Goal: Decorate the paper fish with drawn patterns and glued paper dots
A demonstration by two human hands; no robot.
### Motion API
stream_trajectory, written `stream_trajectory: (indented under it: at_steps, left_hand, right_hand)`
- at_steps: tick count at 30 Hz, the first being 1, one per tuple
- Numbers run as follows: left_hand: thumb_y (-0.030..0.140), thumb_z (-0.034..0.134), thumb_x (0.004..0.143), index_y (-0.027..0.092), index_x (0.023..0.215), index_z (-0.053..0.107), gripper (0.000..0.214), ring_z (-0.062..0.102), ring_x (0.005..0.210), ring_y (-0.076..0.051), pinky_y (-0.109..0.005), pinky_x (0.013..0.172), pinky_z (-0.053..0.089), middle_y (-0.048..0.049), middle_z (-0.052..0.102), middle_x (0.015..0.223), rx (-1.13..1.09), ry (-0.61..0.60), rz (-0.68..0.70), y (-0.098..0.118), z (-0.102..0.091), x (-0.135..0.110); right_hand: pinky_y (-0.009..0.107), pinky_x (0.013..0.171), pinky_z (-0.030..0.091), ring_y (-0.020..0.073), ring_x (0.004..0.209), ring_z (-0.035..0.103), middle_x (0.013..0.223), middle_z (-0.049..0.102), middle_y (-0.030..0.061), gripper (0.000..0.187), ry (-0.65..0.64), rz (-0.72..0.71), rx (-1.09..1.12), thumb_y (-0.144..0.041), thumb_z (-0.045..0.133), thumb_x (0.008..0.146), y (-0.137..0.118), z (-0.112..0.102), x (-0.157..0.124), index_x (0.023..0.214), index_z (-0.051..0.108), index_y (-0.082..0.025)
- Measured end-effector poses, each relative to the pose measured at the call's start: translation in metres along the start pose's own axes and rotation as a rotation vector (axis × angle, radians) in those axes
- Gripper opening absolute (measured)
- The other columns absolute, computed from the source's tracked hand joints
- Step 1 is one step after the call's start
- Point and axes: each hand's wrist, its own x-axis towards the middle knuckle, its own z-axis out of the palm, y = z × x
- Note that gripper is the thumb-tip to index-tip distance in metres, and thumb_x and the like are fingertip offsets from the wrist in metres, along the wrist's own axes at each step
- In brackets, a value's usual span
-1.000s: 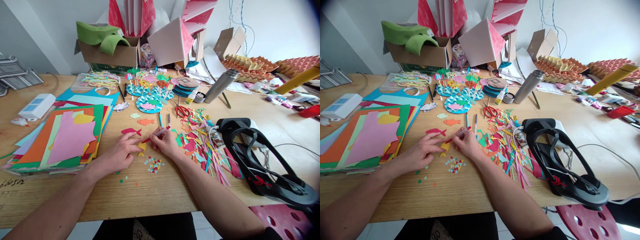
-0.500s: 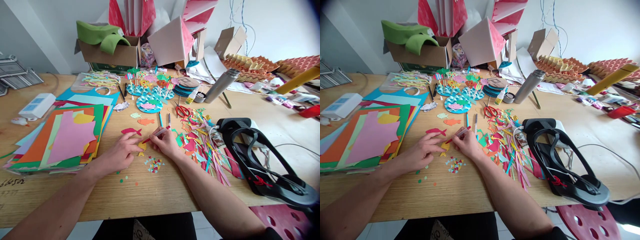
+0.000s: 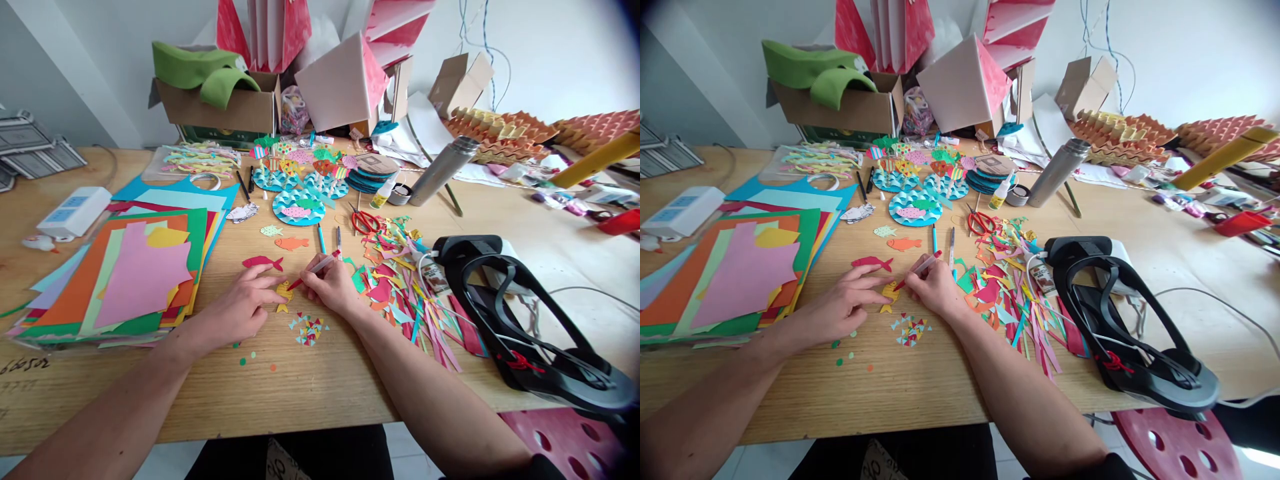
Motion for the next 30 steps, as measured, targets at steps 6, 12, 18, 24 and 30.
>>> stream_trajectory:
  at_steps: [6,12,18,24,30]
  left_hand:
    - [-0.003,0.045,0.074,0.025,0.112,0.074,0.056,0.032,0.144,-0.028,-0.055,0.116,0.036,-0.0017,0.057,0.143,0.003,-0.006,-0.005,-0.0017,0.0012,-0.0002]
    - [-0.004,0.045,0.073,0.027,0.113,0.073,0.058,0.032,0.144,-0.028,-0.056,0.116,0.036,0.0001,0.056,0.145,-0.004,0.007,-0.002,-0.0033,0.0035,-0.0008]
    - [-0.005,0.045,0.072,0.026,0.113,0.073,0.059,0.032,0.144,-0.029,-0.055,0.116,0.036,-0.0002,0.055,0.145,-0.007,-0.005,-0.009,-0.0032,0.0026,-0.0001]
    - [-0.005,0.044,0.072,0.025,0.113,0.073,0.059,0.030,0.145,-0.028,-0.055,0.117,0.034,-0.0014,0.054,0.146,0.004,-0.013,-0.001,-0.0034,0.0022,0.0000]
    - [-0.004,0.045,0.072,0.026,0.114,0.074,0.058,0.032,0.144,-0.029,-0.055,0.117,0.035,-0.0016,0.056,0.145,0.004,-0.007,0.003,-0.0036,0.0023,-0.0003]
  right_hand:
    - [0.018,0.036,0.038,0.0099,0.037,0.053,0.047,0.059,-0.0039,0.007,0.005,0.019,-0.004,-0.022,0.058,0.069,-0.0031,-0.0003,-0.0006,0.068,0.051,-0.021]
    - [0.017,0.036,0.038,0.0100,0.038,0.054,0.047,0.060,-0.0036,0.005,0.012,0.013,-0.028,-0.021,0.056,0.069,-0.0017,-0.0012,0.0003,0.068,0.051,-0.020]
    - [0.018,0.036,0.040,0.0106,0.037,0.055,0.047,0.060,-0.0038,0.005,0.009,0.029,-0.019,-0.022,0.056,0.068,-0.0010,-0.0022,0.0011,0.067,0.051,-0.020]
    - [0.018,0.036,0.039,0.0106,0.037,0.054,0.046,0.060,-0.0036,0.004,0.014,0.018,-0.044,-0.022,0.055,0.067,-0.0015,-0.0020,0.0001,0.067,0.051,-0.021]
    - [0.017,0.036,0.037,0.0102,0.036,0.053,0.044,0.058,-0.0037,0.005,0.024,0.008,-0.086,-0.022,0.055,0.066,-0.0017,-0.0024,0.0007,0.065,0.051,-0.021]
